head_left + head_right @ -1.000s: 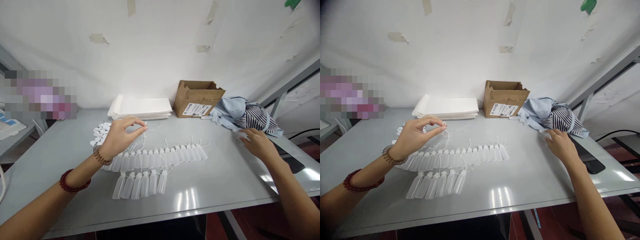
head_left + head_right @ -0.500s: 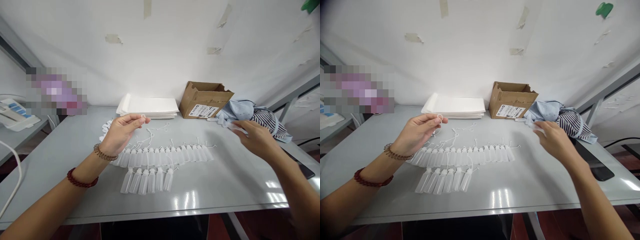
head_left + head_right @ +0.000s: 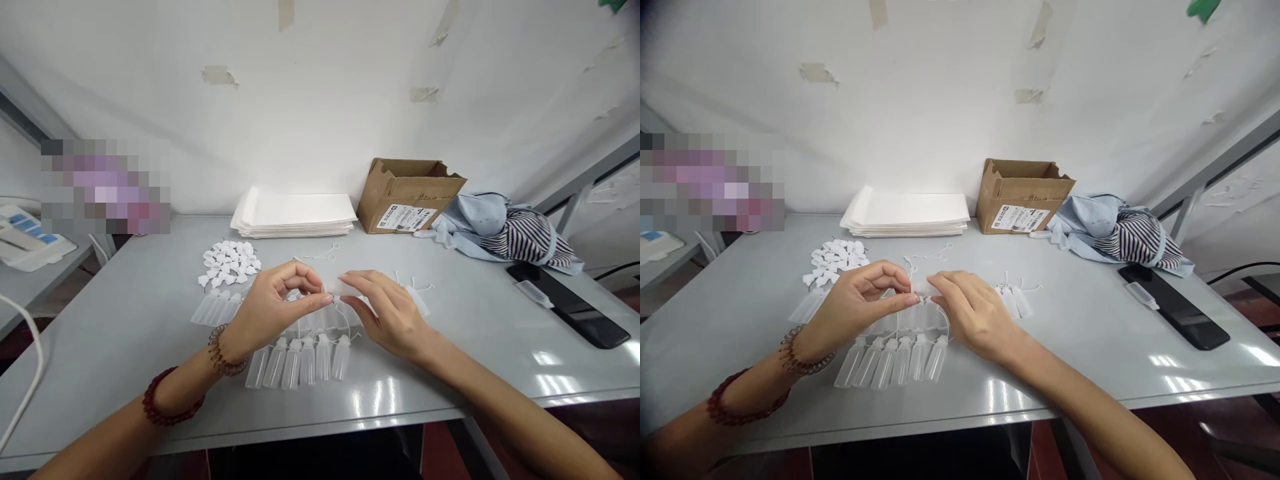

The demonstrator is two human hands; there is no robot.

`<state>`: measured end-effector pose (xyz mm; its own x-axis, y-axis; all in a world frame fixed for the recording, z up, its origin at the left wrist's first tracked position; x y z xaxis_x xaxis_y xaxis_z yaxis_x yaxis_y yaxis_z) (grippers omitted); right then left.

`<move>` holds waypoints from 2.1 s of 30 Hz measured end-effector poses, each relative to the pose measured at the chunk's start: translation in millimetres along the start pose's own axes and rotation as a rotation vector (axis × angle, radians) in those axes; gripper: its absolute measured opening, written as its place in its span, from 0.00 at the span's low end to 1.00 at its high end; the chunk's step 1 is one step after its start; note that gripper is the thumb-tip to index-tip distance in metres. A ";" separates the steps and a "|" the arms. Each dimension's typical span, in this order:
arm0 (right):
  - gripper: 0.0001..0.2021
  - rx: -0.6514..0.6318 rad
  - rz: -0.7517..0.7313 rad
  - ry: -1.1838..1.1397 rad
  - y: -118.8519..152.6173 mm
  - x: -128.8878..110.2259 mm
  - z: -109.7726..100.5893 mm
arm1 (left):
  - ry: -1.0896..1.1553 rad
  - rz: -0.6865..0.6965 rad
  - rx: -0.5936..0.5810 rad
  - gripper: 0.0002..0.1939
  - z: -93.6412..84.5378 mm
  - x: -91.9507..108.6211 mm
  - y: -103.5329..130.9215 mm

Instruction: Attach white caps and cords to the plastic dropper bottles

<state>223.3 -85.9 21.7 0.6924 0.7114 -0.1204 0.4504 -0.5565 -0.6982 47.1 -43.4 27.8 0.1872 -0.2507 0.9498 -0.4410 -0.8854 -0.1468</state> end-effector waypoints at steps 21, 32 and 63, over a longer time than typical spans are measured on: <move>0.21 -0.069 0.228 -0.442 13.9 -8.5 8.2 | -0.366 0.310 0.059 0.07 23.0 -0.8 13.7; 0.13 -0.166 0.850 -1.437 13.3 1.4 11.4 | -0.671 0.569 0.051 0.27 28.1 8.7 16.7; 0.08 -0.259 0.529 -0.394 73.1 -4.2 -17.8 | -0.822 0.387 -0.485 0.26 60.0 -9.2 33.9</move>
<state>263.4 -137.3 -16.3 0.6222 0.3925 -0.6774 0.2635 -0.9198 -0.2909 83.1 -94.6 -2.5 0.4191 -0.8371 0.3516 -0.8717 -0.4792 -0.1020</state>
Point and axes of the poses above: each hand's wrist, its own y-axis away from the middle knuckle, its own z-axis out of the palm, x = y × z, the point moved 3 cm from there along -y, towards the middle knuckle, and after that the axes turned 1 degree about z, right-handed, at the moved point
